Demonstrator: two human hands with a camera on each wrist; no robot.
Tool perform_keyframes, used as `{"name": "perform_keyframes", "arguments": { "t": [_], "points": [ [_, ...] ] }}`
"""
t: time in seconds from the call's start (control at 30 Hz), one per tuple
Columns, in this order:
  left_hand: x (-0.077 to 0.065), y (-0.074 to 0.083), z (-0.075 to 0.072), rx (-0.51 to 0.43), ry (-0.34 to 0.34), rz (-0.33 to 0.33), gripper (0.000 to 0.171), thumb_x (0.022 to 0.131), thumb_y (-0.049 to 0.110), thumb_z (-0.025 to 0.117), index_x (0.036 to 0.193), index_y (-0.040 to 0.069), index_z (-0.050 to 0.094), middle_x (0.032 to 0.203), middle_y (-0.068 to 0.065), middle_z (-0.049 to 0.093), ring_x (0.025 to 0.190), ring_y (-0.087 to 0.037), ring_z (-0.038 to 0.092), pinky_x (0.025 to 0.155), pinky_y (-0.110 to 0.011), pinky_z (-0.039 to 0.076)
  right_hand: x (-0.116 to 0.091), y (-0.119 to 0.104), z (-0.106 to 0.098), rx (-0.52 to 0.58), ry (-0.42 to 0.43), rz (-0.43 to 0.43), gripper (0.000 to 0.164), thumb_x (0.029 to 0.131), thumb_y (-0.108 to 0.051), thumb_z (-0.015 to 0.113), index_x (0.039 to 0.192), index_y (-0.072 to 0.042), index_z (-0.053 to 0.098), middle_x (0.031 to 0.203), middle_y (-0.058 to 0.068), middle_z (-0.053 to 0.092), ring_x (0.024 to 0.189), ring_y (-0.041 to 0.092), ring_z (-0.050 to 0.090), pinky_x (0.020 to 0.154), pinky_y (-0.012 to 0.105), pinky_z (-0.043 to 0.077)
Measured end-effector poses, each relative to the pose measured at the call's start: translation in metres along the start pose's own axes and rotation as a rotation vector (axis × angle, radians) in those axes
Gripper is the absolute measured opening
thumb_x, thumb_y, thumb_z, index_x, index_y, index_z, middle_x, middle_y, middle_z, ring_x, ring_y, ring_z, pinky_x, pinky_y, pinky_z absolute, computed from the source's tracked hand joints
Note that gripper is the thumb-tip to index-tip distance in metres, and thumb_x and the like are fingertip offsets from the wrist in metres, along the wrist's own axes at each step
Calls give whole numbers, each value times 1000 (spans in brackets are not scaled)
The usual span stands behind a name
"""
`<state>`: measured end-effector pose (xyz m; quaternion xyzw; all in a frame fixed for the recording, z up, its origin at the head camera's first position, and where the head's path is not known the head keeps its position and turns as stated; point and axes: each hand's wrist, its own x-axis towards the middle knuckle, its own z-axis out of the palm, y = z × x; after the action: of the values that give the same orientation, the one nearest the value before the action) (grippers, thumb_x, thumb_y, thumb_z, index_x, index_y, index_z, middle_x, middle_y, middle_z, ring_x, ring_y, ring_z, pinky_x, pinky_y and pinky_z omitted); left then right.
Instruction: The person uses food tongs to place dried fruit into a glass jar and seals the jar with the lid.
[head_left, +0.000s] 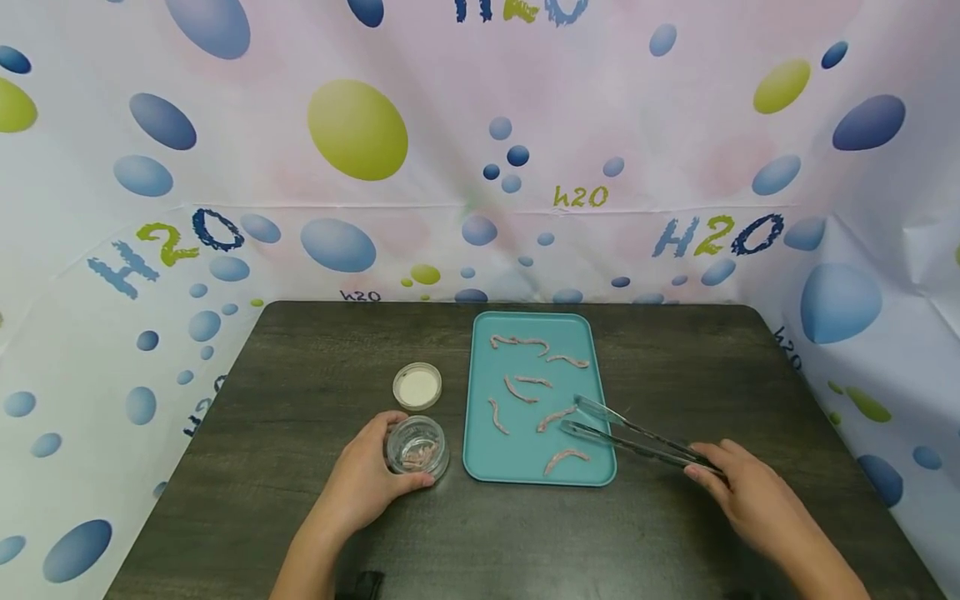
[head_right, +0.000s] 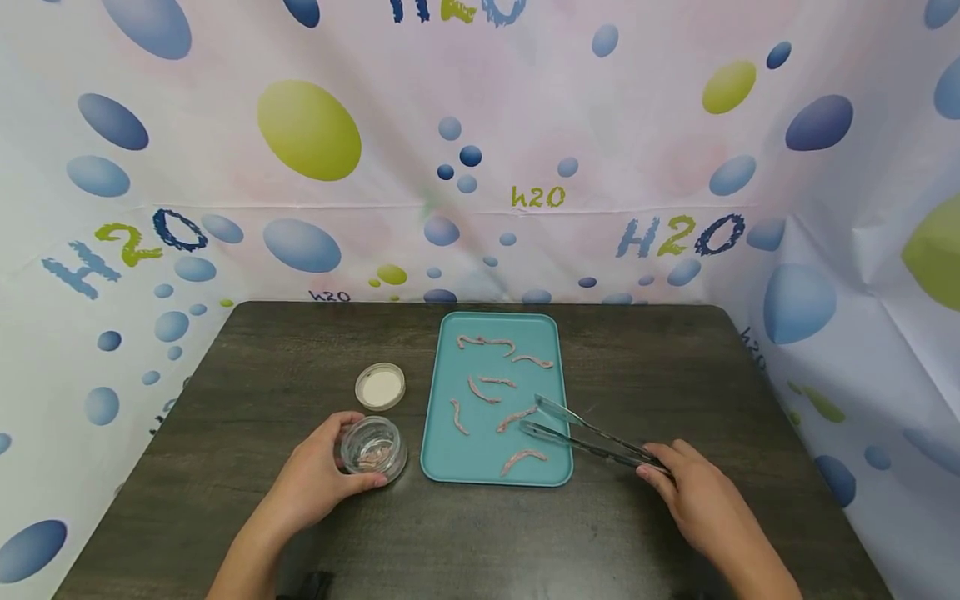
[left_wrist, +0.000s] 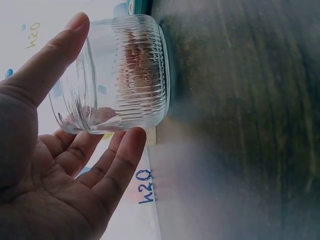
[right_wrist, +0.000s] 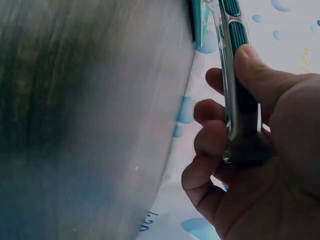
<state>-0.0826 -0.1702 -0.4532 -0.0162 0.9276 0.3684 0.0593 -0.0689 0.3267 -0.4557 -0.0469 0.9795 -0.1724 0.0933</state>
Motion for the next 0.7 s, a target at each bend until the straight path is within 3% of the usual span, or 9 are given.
{"name": "perform_keyframes", "arguments": {
  "t": [0.1, 0.2, 0.23, 0.3, 0.37, 0.47, 0.53, 0.6, 0.7],
  "points": [
    [0, -1, 0, -8, 1, -1, 99, 71, 37, 105, 153, 13, 55, 139, -9, 71, 125, -28, 69, 105, -57, 54, 2, -2, 0, -22, 4, -8, 45, 110, -28, 65, 145, 1, 64, 133, 33, 67, 113, 54, 67, 84, 62, 56],
    [0, -2, 0, -5, 2, 1, 99, 71, 37, 105, 153, 12, 55, 139, -9, 71, 125, -28, 69, 104, -58, 54, 3, -4, 2, -46, 18, -21, 44, 110, -25, 65, 144, 3, 63, 145, 39, 60, 134, 64, 55, 99, 75, 50],
    [0, -1, 0, -5, 1, 0, 99, 71, 37, 105, 153, 12, 55, 139, -9, 71, 125, -28, 69, 104, -58, 54, 3, -5, 3, -51, 27, -29, 43, 110, -24, 65, 144, 3, 63, 144, 38, 62, 134, 63, 56, 99, 75, 50],
    [1, -1, 0, -5, 0, -1, 99, 70, 38, 105, 153, 12, 55, 139, -9, 71, 126, -29, 69, 105, -58, 54, 3, -6, 5, -63, 40, -49, 44, 109, -22, 66, 147, 0, 62, 128, 30, 70, 113, 53, 69, 88, 63, 58],
    [1, -1, 0, -6, -2, -1, 100, 70, 38, 105, 153, 12, 55, 139, -9, 71, 126, -29, 69, 105, -58, 54, 3, -7, 7, -76, 55, -67, 45, 109, -21, 67, 150, -4, 61, 111, 17, 71, 94, 37, 70, 75, 48, 56],
    [2, -1, 0, -10, -2, 1, 100, 71, 38, 105, 153, 12, 55, 139, -9, 71, 128, -29, 68, 107, -58, 53, 3, -8, 8, -95, 58, -71, 47, 109, -21, 67, 153, -8, 59, 111, 17, 70, 94, 38, 70, 74, 50, 55],
    [2, 0, 0, -11, -1, 2, 99, 71, 37, 105, 153, 11, 55, 140, -9, 71, 129, -29, 68, 107, -58, 53, 3, -8, 9, -108, 65, -66, 46, 109, -20, 66, 152, -7, 60, 124, 28, 70, 111, 55, 68, 84, 64, 57],
    [2, 0, -1, -11, -1, 2, 99, 71, 37, 105, 152, 11, 54, 140, -9, 71, 130, -29, 68, 108, -58, 52, 4, -9, 10, -122, 69, -58, 44, 109, -19, 66, 150, -5, 61, 136, 35, 66, 126, 65, 58, 92, 75, 51],
    [1, 0, -2, -7, 1, -1, 99, 71, 37, 105, 152, 11, 55, 139, -10, 71, 130, -30, 68, 108, -58, 52, 6, -11, 13, -138, 91, -69, 41, 108, -17, 67, 146, -2, 63, 126, 27, 70, 112, 56, 66, 90, 68, 55]
  ]
}}
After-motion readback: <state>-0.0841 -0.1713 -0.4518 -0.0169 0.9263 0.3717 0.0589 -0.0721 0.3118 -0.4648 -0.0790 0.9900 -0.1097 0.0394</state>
